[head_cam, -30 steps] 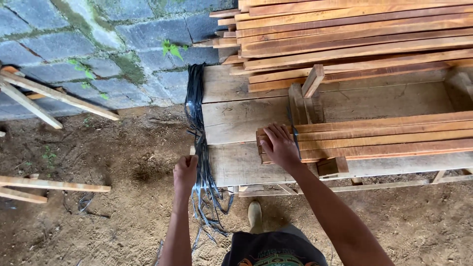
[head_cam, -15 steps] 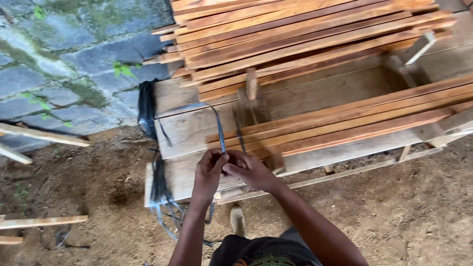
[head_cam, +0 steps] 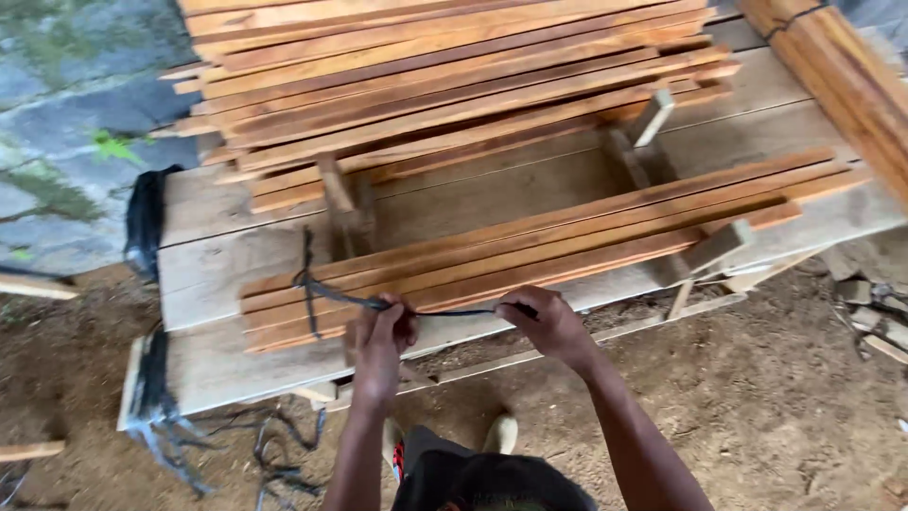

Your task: Tying bundles of thin wood slats together using plastic straps.

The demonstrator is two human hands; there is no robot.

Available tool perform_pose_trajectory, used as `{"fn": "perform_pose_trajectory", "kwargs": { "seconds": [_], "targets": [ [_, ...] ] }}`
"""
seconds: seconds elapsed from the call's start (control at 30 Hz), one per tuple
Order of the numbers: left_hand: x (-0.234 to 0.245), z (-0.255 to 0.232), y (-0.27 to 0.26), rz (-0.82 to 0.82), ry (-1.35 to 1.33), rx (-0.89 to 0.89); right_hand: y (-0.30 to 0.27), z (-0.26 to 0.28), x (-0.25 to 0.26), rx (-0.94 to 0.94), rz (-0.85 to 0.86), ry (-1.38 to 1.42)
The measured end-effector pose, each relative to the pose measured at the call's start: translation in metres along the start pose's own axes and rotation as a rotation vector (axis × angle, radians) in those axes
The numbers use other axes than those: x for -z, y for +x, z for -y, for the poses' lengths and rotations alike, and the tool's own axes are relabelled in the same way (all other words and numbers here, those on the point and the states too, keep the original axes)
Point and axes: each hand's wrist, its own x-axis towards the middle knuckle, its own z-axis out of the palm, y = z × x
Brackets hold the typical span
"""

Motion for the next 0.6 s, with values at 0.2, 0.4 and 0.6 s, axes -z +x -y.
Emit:
{"fn": "perform_pose_trajectory", "kwargs": {
  "seconds": [0.2, 0.4, 0.6],
  "targets": [
    [-0.072, 0.042, 0.005, 0.203, 0.075, -0.111, 0.004, -0.018, 0.07, -0.105, 0.048, -0.179],
    [-0.126, 0.064, 0.023, 0.311, 0.177, -0.037, 0.019, -0.002, 0.055, 0.098, 0.076, 0.194],
    [-0.13, 0.1, 0.076, 0.213, 0.02, -0.116, 0.047, -0.074, 0.085, 0.209, -0.073, 0.11]
  ]
}}
